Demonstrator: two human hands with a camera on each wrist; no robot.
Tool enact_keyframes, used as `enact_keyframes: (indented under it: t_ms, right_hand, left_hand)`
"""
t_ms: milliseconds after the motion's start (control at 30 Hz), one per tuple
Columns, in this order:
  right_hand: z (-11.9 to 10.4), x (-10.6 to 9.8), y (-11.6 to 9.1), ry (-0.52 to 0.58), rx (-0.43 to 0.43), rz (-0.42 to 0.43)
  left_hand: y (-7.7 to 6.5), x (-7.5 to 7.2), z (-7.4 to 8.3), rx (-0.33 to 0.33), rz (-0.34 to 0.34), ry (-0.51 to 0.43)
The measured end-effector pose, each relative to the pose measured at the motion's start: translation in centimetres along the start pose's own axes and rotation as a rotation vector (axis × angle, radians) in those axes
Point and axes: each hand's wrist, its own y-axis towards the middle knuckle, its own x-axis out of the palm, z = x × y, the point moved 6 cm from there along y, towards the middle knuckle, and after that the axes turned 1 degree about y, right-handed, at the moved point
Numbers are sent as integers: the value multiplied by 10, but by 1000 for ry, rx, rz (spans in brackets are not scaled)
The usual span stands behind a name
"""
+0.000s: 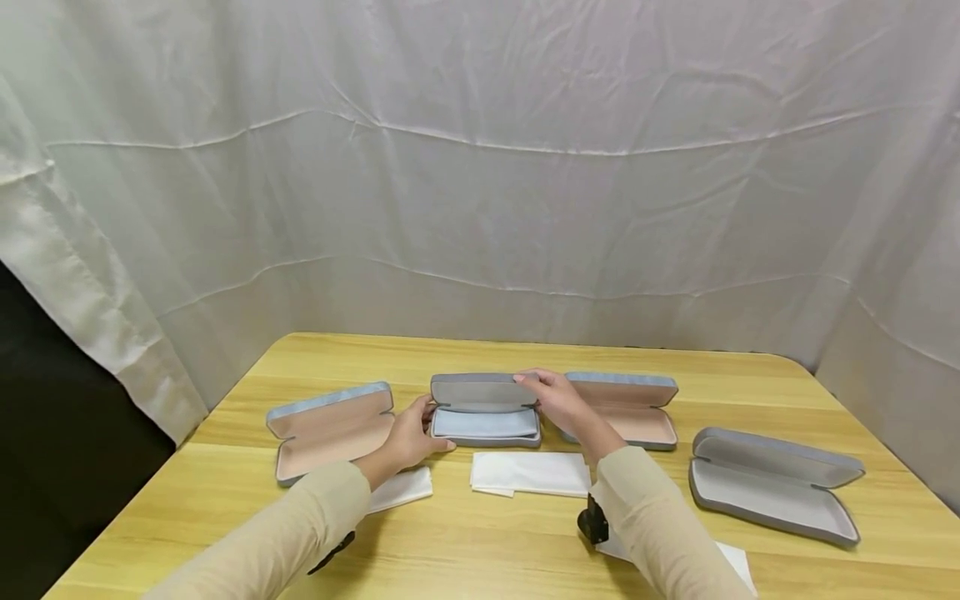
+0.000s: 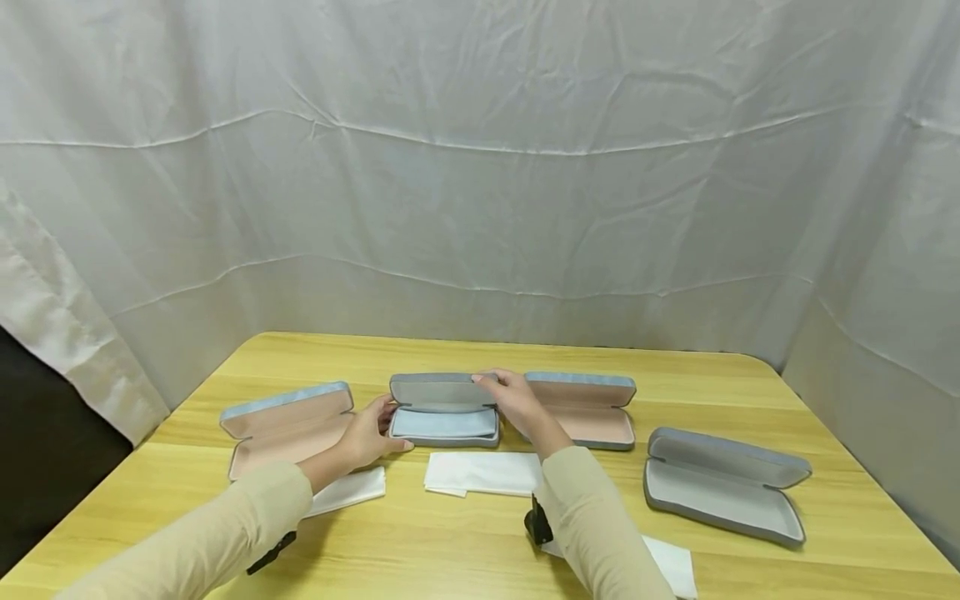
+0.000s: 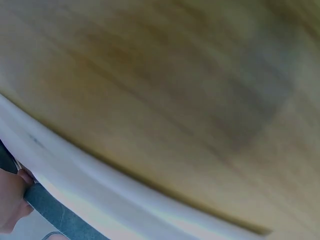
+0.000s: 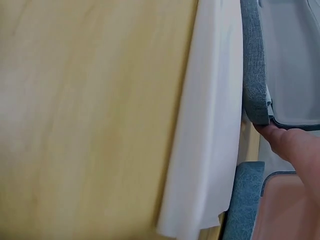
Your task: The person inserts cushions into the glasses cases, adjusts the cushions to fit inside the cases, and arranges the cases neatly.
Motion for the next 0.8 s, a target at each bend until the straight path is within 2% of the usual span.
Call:
enact_keyframes:
  t_ms: [333, 500, 667, 800]
  right_hand:
    - [-2, -2, -3, 1, -41, -61]
    - [-2, -3, -5, -20, -75, -66]
    - [-3, -3, -8, -55, -99, -145]
    - [-5, -6, -11, -90, -69, -199]
  left_hand:
    - [2, -1, 2, 2, -7, 23]
    - [1, -4, 4, 2, -12, 44]
    - [-1, -6, 4, 14, -10, 64]
    - [-1, -5, 4, 24, -18, 52]
